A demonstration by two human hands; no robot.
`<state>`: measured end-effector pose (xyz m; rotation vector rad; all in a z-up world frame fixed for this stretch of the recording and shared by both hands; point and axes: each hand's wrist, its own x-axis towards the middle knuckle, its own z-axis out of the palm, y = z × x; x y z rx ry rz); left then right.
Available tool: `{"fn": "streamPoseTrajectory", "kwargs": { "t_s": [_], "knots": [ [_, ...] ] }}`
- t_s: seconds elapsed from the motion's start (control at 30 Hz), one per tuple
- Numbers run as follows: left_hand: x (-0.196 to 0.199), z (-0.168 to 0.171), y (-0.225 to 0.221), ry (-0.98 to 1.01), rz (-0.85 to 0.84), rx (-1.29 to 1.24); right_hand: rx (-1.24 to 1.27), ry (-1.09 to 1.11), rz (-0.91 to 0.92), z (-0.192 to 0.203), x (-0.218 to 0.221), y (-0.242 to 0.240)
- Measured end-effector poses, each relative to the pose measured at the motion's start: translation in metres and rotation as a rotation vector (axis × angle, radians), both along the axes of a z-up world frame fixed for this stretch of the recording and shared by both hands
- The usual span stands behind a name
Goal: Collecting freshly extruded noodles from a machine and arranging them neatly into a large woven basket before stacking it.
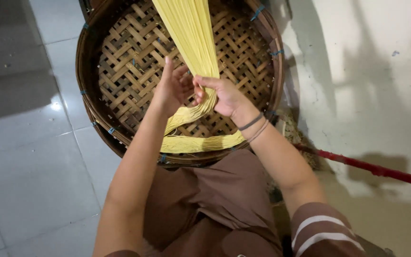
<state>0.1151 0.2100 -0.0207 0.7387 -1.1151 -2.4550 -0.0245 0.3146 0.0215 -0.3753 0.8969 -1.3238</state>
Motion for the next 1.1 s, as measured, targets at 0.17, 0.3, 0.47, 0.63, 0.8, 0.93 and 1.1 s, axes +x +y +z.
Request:
{"fn": "streamPoseTrajectory", "kwargs": {
  "t_s": [0.17,0.3,0.47,0.63,0.8,0.93,1.1],
  "knots": [
    [-0.039,-0.011,0.021,0.034,-0.038,0.235,-0.03,-0.055,-0.056,-0.005,0.002,0.031],
    [-0.058,0.01,0.036,0.185,-0.077,0.273,0.041,-0.136,-0.055,-0.014,0.001,0.057],
    [-0.095,-0.023,0.044,0.197,-0.067,0.412,0.041,0.069,-0.042,-0.014,-0.008,0.086],
    [-0.113,-0.075,0.051,0.116,0.01,0.499,0.228,0.336,-0.076,-0.058,-0.03,0.113],
    [-0.119,-0.097,0.06,0.082,0.017,0.441,0.331,0.368,-0.108,-0.105,-0.043,0.132],
    [-0.117,-0.088,0.06,0.107,0.012,0.425,0.347,0.309,-0.122,-0.117,-0.053,0.145],
    [-0.118,-0.104,0.047,0.229,0.082,0.42,0.276,1.004,-0.071,-0.154,-0.081,0.163]
  ]
}}
